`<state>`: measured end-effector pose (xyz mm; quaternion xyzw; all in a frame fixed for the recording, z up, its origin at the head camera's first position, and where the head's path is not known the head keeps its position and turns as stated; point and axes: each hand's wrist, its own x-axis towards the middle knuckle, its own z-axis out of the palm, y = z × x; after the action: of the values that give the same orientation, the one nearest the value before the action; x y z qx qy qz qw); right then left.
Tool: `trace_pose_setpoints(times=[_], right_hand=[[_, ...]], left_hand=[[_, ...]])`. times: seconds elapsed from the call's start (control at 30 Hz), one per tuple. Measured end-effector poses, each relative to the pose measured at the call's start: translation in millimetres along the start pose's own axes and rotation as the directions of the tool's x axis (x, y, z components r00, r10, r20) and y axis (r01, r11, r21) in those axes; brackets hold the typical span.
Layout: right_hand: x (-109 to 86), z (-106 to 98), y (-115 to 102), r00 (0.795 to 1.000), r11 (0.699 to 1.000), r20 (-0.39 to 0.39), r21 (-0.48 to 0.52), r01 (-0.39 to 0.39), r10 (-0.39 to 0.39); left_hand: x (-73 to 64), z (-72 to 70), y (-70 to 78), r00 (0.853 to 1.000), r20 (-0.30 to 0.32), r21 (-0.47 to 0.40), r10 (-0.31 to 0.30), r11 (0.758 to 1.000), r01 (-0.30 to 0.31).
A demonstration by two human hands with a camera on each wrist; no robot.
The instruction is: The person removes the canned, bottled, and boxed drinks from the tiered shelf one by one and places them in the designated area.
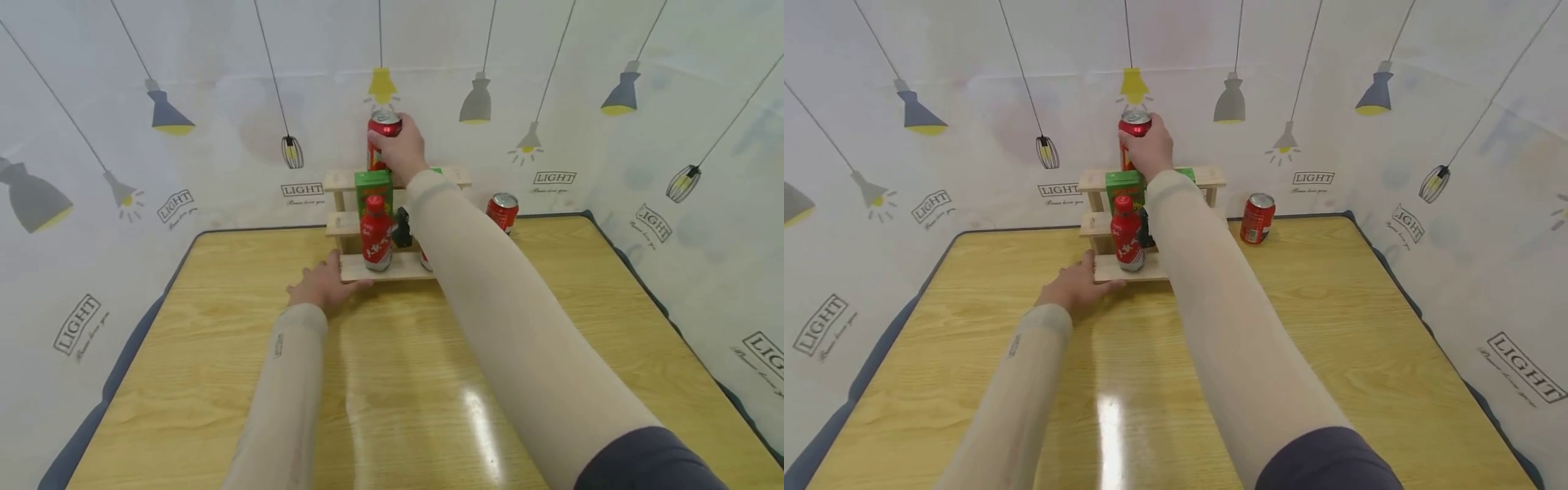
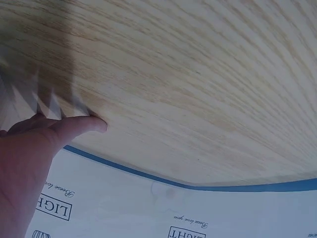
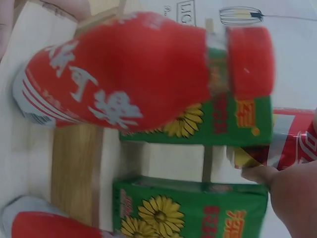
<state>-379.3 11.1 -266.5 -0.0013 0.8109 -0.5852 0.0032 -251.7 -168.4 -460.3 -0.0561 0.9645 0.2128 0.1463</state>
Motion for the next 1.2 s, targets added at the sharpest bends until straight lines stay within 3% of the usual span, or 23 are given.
trace_pose_setpoints(times=[0.33,0.57,0.73,0.93,1.2], right_hand=[[7.1,-33.6,-12.5,0.992,0.996,-0.122,0.077,0.036,-0.026],[7.9,-84.8,-0.3,0.974,0.994,-0.225,0.110,-0.006,0.031],[5.8,-133.1,21.0,0.940,0.993,-0.340,0.117,0.003,0.037],[-2.5,-183.8,58.8,0.909,0.990,-0.408,0.134,-0.031,0.083],[-15.5,-219.6,106.2,0.890,0.989,-0.442,0.130,-0.064,0.116]], left_hand=[[-7.2,-5.3,-0.5,1.000,0.004,-0.002,0.011,1.000,-0.011],[-8.5,-0.5,2.1,1.000,0.014,-0.001,0.017,1.000,-0.017],[-6.1,2.3,6.9,1.000,0.009,-0.012,0.029,1.000,-0.029],[-4.6,6.5,7.9,0.999,0.009,-0.020,0.034,0.999,-0.034],[-9.8,4.7,-5.0,1.000,0.008,0.000,0.026,1.000,-0.026]])
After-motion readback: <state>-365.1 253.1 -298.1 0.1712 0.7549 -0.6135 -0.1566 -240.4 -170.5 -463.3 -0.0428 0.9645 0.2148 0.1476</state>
